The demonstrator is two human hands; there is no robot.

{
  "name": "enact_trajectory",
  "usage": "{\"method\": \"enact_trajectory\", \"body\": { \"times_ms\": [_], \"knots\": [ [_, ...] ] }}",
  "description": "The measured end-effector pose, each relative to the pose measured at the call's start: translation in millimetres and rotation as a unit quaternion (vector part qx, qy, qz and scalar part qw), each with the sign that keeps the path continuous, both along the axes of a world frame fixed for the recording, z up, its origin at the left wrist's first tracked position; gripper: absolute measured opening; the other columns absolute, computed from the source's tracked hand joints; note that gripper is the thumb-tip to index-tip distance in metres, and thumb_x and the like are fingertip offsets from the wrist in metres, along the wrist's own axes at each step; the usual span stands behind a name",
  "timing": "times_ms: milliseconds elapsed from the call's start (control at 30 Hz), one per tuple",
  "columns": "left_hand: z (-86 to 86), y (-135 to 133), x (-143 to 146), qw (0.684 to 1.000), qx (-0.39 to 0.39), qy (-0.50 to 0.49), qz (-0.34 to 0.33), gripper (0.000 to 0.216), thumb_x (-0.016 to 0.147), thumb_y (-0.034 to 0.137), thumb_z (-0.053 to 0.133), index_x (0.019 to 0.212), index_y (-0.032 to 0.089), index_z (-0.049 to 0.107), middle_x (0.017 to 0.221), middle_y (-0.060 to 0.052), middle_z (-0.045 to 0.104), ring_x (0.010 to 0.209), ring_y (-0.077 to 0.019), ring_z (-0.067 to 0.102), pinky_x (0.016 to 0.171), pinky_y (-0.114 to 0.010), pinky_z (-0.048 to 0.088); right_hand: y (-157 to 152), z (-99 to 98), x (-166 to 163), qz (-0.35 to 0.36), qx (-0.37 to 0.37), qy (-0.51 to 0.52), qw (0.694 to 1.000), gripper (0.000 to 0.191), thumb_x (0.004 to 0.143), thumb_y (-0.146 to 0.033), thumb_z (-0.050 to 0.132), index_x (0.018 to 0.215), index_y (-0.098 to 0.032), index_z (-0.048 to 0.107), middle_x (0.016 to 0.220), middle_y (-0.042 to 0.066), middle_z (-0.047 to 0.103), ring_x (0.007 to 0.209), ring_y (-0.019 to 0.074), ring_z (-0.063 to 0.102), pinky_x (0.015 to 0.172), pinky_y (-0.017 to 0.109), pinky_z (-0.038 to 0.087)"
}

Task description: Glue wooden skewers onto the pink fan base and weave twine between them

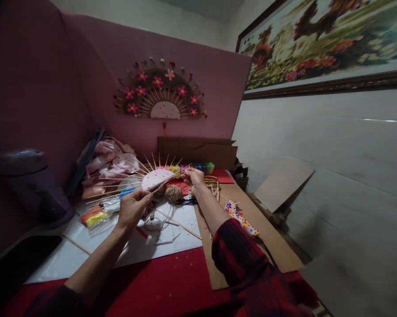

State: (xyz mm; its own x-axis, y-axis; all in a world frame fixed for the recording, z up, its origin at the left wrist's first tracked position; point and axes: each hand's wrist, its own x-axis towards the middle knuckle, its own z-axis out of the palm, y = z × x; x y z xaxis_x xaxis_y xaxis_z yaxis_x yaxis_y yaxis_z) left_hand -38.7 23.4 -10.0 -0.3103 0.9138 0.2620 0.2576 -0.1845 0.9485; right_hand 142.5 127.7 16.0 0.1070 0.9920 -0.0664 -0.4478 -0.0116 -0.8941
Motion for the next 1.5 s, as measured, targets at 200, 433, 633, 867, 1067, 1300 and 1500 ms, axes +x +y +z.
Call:
{"method": "enact_trajectory", "body": {
  "times_ms": [200, 433, 633, 867, 1067, 1300, 1500],
  "knots": [
    [11.4, -8.6, 10.4, 0.977, -0.059, -0.119, -0.165, 0.024, 0.057, 0.034, 0.069, 0.057, 0.013, 0.059, 0.042, 0.0, 0.056, 0.03, -0.0073, 0.042, 0.034, -0.019, 0.024, -27.2, 19.5, 27.6, -0.024, 0.05, 0.028, 0.998, 0.013, 0.076, -0.003, 0.06, 0.072, -0.015, 0.057, 0.056, -0.004, 0.062, 0.04, 0.0043, 0.053, 0.033, 0.012, 0.036],
    [12.0, -9.3, 7.5, 0.945, -0.125, -0.186, -0.239, 0.03, 0.055, 0.034, 0.076, 0.066, 0.012, 0.059, 0.058, -0.004, 0.067, 0.026, -0.0013, 0.029, 0.03, -0.018, 0.013, -40.0, 6.0, 49.0, 0.023, 0.066, 0.056, 0.996, 0.011, 0.073, -0.009, 0.064, 0.07, -0.015, 0.055, 0.059, -0.004, 0.06, 0.041, 0.0029, 0.048, 0.032, 0.011, 0.029],
    [8.3, -6.1, 6.7, 0.95, -0.114, -0.173, -0.232, 0.034, 0.055, 0.038, 0.078, 0.068, 0.011, 0.061, 0.055, -0.003, 0.063, 0.035, -0.0066, 0.046, 0.034, -0.017, 0.024, -37.6, 2.7, 51.9, 0.047, 0.078, 0.058, 0.994, 0.013, 0.071, -0.014, 0.066, 0.07, -0.016, 0.053, 0.056, -0.005, 0.057, 0.04, 0.0036, 0.046, 0.032, 0.012, 0.029],
    [4.9, -3.2, 7.5, 0.959, -0.125, -0.146, -0.208, 0.032, 0.054, 0.037, 0.078, 0.069, 0.011, 0.066, 0.038, 0.006, 0.044, 0.031, -0.0025, 0.028, 0.035, -0.018, 0.013, -37.3, 2.1, 53.8, 0.015, 0.113, 0.027, 0.993, 0.019, 0.064, -0.017, 0.073, 0.069, -0.015, 0.054, 0.052, -0.006, 0.057, 0.038, 0.0027, 0.042, 0.032, 0.012, 0.028],
    [3.8, -1.8, 6.1, 0.965, -0.131, -0.13, -0.188, 0.032, 0.052, 0.037, 0.079, 0.068, 0.011, 0.068, 0.04, 0.006, 0.042, 0.033, -0.0029, 0.029, 0.036, -0.018, 0.014, -35.8, 1.4, 54.0, -0.007, 0.129, 0.001, 0.992, 0.022, 0.061, -0.02, 0.076, 0.071, -0.015, 0.057, 0.051, -0.005, 0.059, 0.039, 0.0039, 0.045, 0.033, 0.013, 0.031],
    [7.9, -5.7, 7.2, 0.973, -0.119, -0.097, -0.174, 0.028, 0.055, 0.035, 0.077, 0.069, 0.011, 0.071, 0.038, 0.007, 0.037, 0.034, -0.0031, 0.026, 0.038, -0.019, 0.013, -29.7, -3.6, 56.9, -0.02, 0.132, -0.018, 0.991, 0.021, 0.062, -0.021, 0.078, 0.069, -0.013, 0.06, 0.056, -0.001, 0.064, 0.04, 0.0051, 0.05, 0.033, 0.014, 0.034],
    [6.2, -3.3, 7.4, 0.977, -0.117, -0.08, -0.161, 0.028, 0.053, 0.035, 0.076, 0.067, 0.012, 0.072, 0.037, 0.006, 0.04, 0.034, -0.0039, 0.028, 0.037, -0.019, 0.013, -25.8, -6.9, 57.3, -0.025, 0.121, -0.011, 0.992, 0.027, 0.06, -0.023, 0.082, 0.065, -0.014, 0.058, 0.054, -0.002, 0.062, 0.04, 0.0049, 0.049, 0.032, 0.014, 0.033]
  ]
}}
